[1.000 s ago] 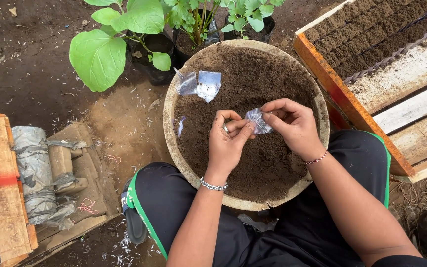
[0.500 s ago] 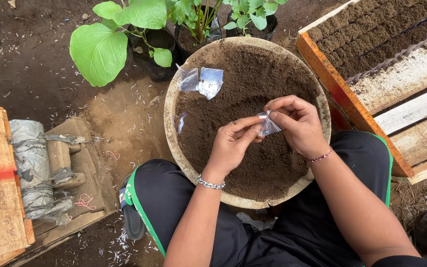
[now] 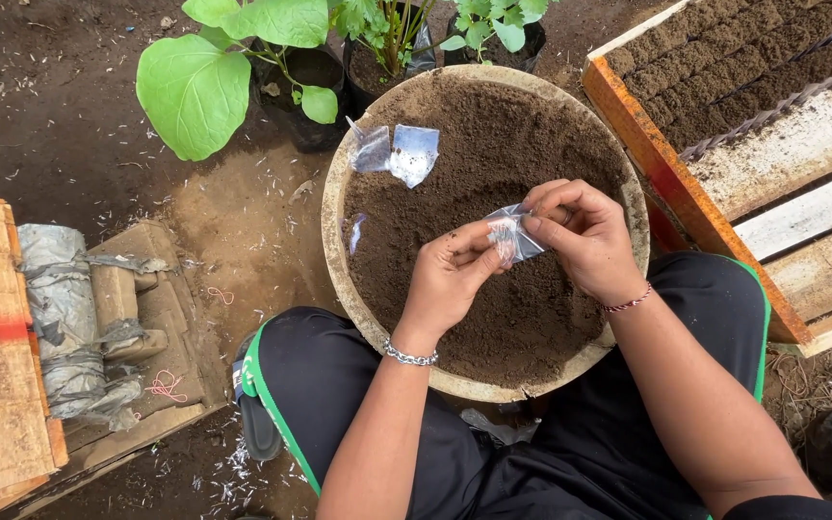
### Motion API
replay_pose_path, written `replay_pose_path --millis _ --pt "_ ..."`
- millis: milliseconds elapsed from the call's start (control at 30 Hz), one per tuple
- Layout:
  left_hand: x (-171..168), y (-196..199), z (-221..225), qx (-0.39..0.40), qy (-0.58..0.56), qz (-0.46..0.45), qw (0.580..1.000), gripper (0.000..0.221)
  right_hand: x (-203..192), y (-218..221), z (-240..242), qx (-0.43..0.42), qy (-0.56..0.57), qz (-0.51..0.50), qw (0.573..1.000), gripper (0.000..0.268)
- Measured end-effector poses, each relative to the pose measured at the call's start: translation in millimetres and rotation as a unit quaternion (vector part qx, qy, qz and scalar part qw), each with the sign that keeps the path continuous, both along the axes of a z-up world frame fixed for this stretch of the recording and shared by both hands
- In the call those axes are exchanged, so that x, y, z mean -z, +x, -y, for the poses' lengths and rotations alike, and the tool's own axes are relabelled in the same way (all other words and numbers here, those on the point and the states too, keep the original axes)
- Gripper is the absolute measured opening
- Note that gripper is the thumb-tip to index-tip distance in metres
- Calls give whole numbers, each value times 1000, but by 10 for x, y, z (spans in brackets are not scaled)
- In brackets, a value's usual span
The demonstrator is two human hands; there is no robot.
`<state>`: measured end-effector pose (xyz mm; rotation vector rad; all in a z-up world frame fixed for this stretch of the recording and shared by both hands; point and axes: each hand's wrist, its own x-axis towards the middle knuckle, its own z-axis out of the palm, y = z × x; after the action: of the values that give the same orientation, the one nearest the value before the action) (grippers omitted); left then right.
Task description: A person is preparing seedlings by filling small plastic bags with soil, arranging them in a wooden tray, and handling seed packets.
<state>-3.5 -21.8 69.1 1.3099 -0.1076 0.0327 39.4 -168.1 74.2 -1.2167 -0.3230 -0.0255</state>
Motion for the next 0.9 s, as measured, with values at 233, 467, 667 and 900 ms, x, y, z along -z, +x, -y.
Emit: replay_pose_path --millis 233,467,667,900 --pt "-319 -20 -257 -144 419 -4 897 16 352 239 -97 -9 -522 105 847 40" --pt "-329 -23 -252 -127 536 -81 831 11 333 -349 -437 -228 -717 184 632 47" --pt "-344 -81 -293 -89 542 -110 829 24 561 5 -238 -135 -597 -1 791 36" --pt "-111 -80 -187 22 510 -128 850 18 -34 6 -447 -25 50 -261 964 12"
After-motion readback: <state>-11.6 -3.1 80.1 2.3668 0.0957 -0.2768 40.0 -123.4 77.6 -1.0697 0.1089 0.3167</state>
